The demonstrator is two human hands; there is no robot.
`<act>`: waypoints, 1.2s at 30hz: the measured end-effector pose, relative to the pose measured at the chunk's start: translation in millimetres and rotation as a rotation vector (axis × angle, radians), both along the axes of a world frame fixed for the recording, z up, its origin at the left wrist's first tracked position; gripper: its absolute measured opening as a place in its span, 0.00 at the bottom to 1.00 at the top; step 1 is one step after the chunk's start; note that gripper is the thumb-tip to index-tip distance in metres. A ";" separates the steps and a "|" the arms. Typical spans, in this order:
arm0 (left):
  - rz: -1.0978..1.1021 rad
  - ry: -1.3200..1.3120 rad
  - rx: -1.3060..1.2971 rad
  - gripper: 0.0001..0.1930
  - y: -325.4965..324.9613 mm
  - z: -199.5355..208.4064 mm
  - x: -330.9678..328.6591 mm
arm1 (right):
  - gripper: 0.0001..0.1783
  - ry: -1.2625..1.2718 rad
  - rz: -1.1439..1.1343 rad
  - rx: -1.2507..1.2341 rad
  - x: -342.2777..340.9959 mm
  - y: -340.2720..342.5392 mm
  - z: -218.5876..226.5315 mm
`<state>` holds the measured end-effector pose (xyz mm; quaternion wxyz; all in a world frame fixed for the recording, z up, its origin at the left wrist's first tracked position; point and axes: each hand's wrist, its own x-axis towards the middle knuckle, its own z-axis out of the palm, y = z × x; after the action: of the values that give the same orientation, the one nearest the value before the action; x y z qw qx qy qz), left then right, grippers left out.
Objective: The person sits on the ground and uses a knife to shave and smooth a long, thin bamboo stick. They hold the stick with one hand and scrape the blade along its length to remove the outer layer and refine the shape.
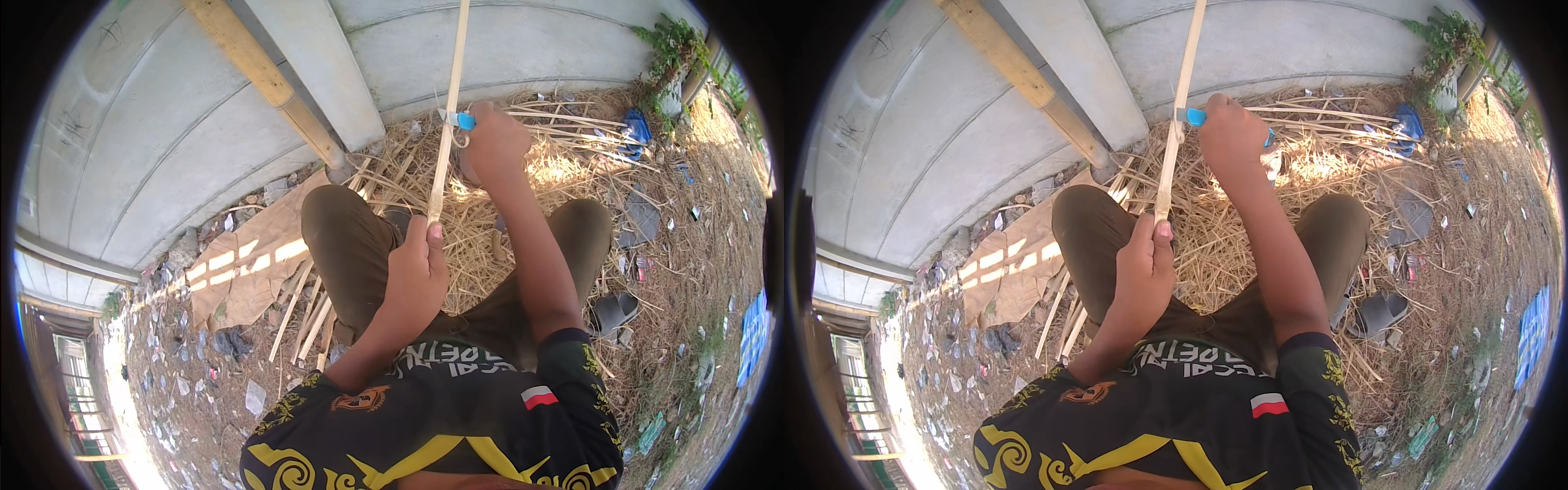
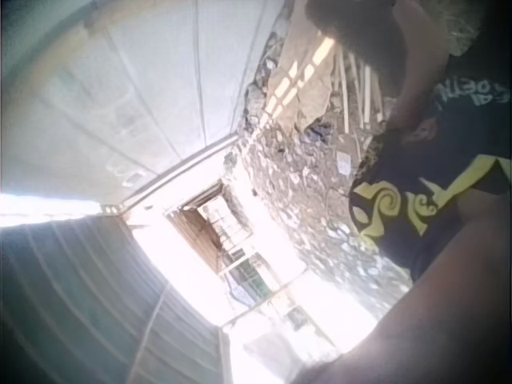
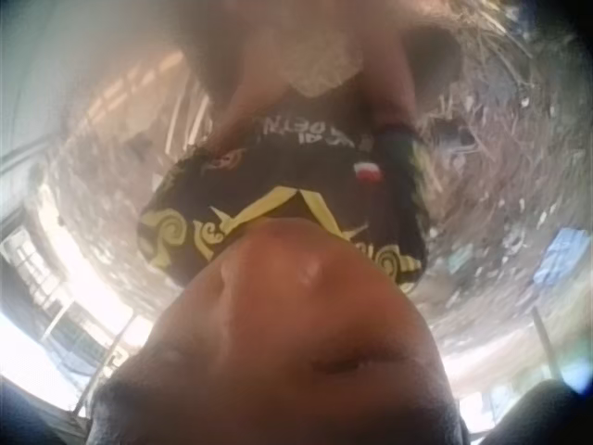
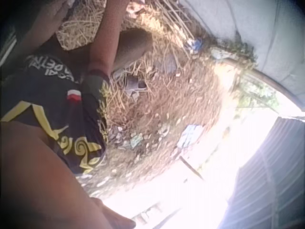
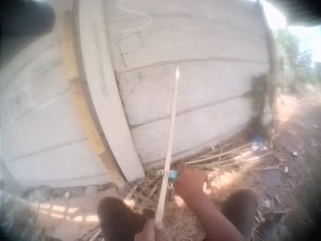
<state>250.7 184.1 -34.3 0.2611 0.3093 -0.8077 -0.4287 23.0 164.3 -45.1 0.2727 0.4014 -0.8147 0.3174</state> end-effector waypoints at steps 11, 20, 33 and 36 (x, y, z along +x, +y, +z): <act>-0.374 -0.179 0.299 0.13 35.2 -53.3 57.9 | 0.13 -0.596 -0.665 -0.224 -120.9 83.2 27.7; -0.358 0.032 0.598 0.14 18.4 -53.8 69.5 | 0.18 -0.789 0.123 -0.390 -80.9 63.4 -1.0; -0.147 0.122 0.722 0.14 7.4 -43.0 68.2 | 0.22 -1.063 0.698 -0.066 22.1 36.6 24.3; -0.155 0.107 0.684 0.14 4.7 -49.8 70.4 | 0.19 -1.263 0.687 -0.222 20.9 37.3 25.4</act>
<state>321.1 188.8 -84.1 0.1512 0.2938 -0.6237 -0.7083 43.9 201.6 -19.7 -0.3255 0.3450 -0.6076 0.6371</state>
